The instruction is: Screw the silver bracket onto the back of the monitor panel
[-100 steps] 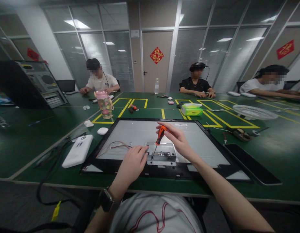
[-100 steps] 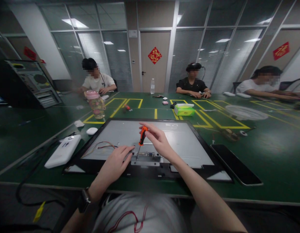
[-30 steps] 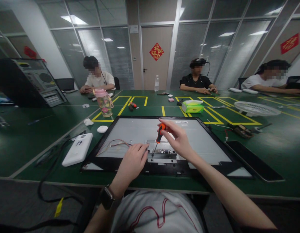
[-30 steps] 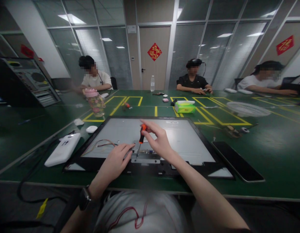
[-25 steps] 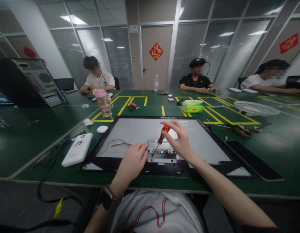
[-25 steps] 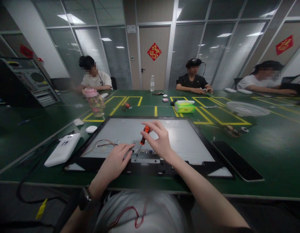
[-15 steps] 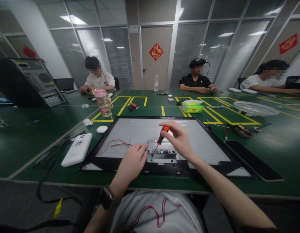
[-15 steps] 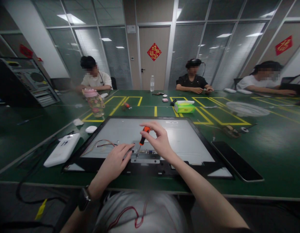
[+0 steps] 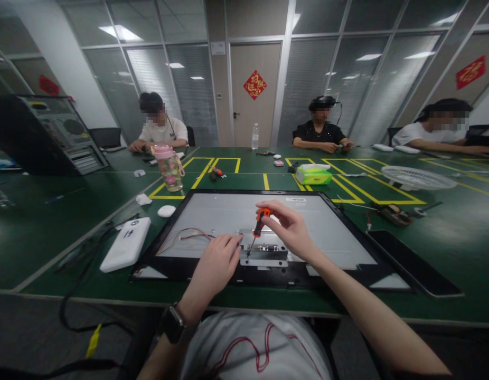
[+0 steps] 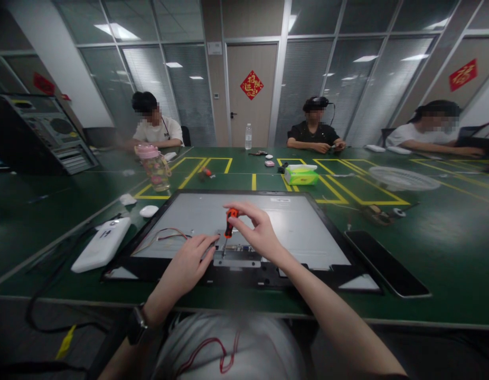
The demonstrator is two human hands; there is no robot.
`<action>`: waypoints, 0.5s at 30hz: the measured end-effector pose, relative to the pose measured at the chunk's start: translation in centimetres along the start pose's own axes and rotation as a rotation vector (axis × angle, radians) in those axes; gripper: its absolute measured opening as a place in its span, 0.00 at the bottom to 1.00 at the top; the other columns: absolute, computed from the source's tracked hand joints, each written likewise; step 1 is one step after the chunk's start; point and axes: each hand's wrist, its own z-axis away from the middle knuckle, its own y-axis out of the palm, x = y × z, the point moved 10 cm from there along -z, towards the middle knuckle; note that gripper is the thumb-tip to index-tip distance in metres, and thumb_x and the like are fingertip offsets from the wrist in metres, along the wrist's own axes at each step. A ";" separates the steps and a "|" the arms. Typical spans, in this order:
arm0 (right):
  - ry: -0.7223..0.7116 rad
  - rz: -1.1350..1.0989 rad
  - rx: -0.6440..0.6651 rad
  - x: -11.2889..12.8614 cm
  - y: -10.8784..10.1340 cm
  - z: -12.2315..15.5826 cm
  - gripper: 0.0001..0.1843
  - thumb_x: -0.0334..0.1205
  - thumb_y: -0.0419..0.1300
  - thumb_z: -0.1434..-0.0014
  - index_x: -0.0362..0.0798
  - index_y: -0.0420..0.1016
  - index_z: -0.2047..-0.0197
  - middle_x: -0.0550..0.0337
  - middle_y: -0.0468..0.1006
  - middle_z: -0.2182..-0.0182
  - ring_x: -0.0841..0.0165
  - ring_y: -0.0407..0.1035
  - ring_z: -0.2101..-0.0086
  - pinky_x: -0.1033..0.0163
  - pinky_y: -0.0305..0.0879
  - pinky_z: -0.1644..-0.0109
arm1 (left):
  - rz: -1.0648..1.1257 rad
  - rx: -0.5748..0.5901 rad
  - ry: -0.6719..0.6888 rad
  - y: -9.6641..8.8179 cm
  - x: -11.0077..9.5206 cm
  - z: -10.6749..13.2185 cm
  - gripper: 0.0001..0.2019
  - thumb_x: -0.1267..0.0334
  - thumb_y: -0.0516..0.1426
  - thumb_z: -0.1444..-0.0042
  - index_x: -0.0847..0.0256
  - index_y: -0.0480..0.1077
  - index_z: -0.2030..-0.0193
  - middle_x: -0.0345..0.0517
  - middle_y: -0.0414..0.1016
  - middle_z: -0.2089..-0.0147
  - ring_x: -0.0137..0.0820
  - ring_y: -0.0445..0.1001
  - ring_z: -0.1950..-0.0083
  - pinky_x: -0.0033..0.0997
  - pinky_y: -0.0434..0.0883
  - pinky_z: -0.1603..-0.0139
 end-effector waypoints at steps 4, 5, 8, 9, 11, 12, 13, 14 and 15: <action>-0.032 0.036 -0.026 0.4 -0.3 -0.1 0.11 0.42 0.62 0.38 0.53 0.79 0.53 0.55 0.79 0.58 0.64 0.73 0.59 0.55 0.71 0.52 | -0.004 -0.008 0.004 -0.1 0.0 0.0 0.15 0.65 0.47 0.33 0.60 0.69 0.44 0.51 0.76 0.51 0.39 0.74 0.50 0.43 0.70 0.46; -0.027 0.032 -0.016 0.4 -0.3 -0.1 0.12 0.42 0.61 0.37 0.54 0.78 0.51 0.54 0.79 0.57 0.64 0.73 0.59 0.54 0.71 0.51 | -0.007 -0.003 0.003 0.0 0.0 0.0 0.15 0.65 0.47 0.33 0.60 0.69 0.44 0.51 0.76 0.51 0.39 0.74 0.50 0.43 0.70 0.46; -0.007 0.008 0.042 0.6 0.2 0.0 0.16 0.43 0.56 0.34 0.55 0.75 0.44 0.54 0.79 0.55 0.63 0.74 0.56 0.52 0.70 0.48 | -0.014 0.002 0.003 0.0 0.0 0.0 0.15 0.65 0.47 0.33 0.61 0.69 0.44 0.51 0.76 0.51 0.39 0.74 0.50 0.43 0.70 0.46; -0.002 -0.001 0.058 0.6 0.3 0.0 0.17 0.43 0.55 0.33 0.55 0.74 0.43 0.53 0.79 0.54 0.62 0.75 0.55 0.52 0.70 0.47 | -0.015 0.000 0.004 0.0 0.0 0.0 0.15 0.65 0.48 0.33 0.61 0.69 0.44 0.51 0.76 0.51 0.39 0.74 0.50 0.43 0.70 0.46; 0.010 -0.007 0.071 0.6 0.5 0.1 0.18 0.43 0.54 0.33 0.55 0.72 0.41 0.53 0.80 0.54 0.62 0.75 0.54 0.51 0.70 0.46 | -0.016 -0.005 0.005 0.0 0.0 0.0 0.15 0.65 0.48 0.33 0.61 0.69 0.44 0.51 0.76 0.51 0.39 0.74 0.50 0.43 0.70 0.46; 0.013 -0.005 0.062 0.5 0.5 0.1 0.18 0.43 0.55 0.33 0.55 0.73 0.42 0.53 0.80 0.53 0.62 0.75 0.54 0.51 0.71 0.46 | -0.016 -0.006 0.006 0.0 0.0 0.0 0.15 0.65 0.48 0.33 0.61 0.69 0.44 0.51 0.76 0.51 0.39 0.74 0.50 0.43 0.70 0.46; 0.012 0.002 0.044 0.4 0.4 0.0 0.17 0.43 0.56 0.34 0.55 0.74 0.43 0.53 0.79 0.54 0.62 0.74 0.55 0.51 0.71 0.47 | -0.016 -0.005 0.007 0.0 0.0 0.0 0.15 0.65 0.47 0.33 0.61 0.69 0.44 0.51 0.76 0.51 0.39 0.74 0.50 0.43 0.70 0.46; 0.007 0.010 0.020 0.3 0.2 0.0 0.16 0.42 0.58 0.35 0.55 0.75 0.45 0.53 0.79 0.54 0.62 0.74 0.56 0.52 0.71 0.48 | -0.015 -0.002 0.007 0.1 0.0 0.0 0.15 0.65 0.47 0.33 0.61 0.69 0.44 0.51 0.76 0.51 0.39 0.74 0.50 0.43 0.70 0.46; -0.004 0.019 -0.006 0.2 0.0 0.0 0.14 0.42 0.59 0.36 0.55 0.77 0.48 0.54 0.79 0.56 0.63 0.74 0.57 0.53 0.71 0.49 | -0.015 0.003 0.005 0.1 0.0 0.0 0.15 0.65 0.47 0.33 0.61 0.69 0.44 0.51 0.76 0.51 0.39 0.74 0.50 0.43 0.70 0.46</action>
